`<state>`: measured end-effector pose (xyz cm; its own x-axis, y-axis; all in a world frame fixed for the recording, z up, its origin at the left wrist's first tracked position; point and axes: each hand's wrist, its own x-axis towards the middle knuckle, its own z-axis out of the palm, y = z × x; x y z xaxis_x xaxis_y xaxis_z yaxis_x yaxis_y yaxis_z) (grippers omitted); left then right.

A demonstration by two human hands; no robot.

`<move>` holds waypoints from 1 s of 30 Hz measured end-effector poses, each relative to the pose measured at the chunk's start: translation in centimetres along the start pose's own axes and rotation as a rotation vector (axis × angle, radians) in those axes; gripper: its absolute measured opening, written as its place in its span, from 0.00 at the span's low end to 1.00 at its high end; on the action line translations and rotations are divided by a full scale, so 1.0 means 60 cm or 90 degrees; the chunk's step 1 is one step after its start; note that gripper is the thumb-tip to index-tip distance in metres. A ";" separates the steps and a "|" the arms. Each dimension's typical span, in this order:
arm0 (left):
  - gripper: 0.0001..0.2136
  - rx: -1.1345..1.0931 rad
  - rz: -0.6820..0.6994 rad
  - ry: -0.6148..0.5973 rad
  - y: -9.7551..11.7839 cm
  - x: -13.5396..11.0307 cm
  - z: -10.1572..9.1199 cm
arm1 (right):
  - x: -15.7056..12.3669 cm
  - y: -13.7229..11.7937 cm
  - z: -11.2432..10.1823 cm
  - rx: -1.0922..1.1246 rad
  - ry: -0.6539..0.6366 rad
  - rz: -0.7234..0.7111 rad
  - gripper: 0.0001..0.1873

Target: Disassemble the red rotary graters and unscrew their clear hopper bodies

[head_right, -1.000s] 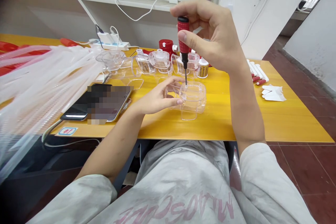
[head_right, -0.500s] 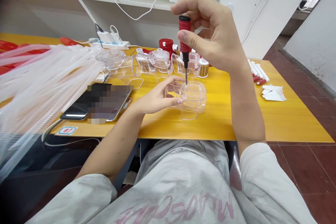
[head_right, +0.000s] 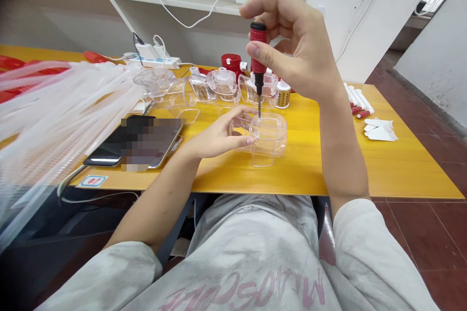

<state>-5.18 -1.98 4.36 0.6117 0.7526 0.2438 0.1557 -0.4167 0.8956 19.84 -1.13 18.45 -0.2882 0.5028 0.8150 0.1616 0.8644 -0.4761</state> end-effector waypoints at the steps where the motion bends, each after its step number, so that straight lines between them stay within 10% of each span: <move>1: 0.37 0.001 0.001 0.001 0.000 0.000 0.000 | 0.001 0.001 0.000 -0.003 0.003 0.003 0.23; 30: 0.37 0.019 0.013 0.008 0.000 0.001 0.000 | -0.001 0.001 -0.001 0.006 -0.018 -0.021 0.23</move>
<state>-5.16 -1.94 4.35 0.6055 0.7498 0.2668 0.1665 -0.4472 0.8788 19.95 -1.07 18.40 -0.3202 0.4730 0.8208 0.1432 0.8806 -0.4516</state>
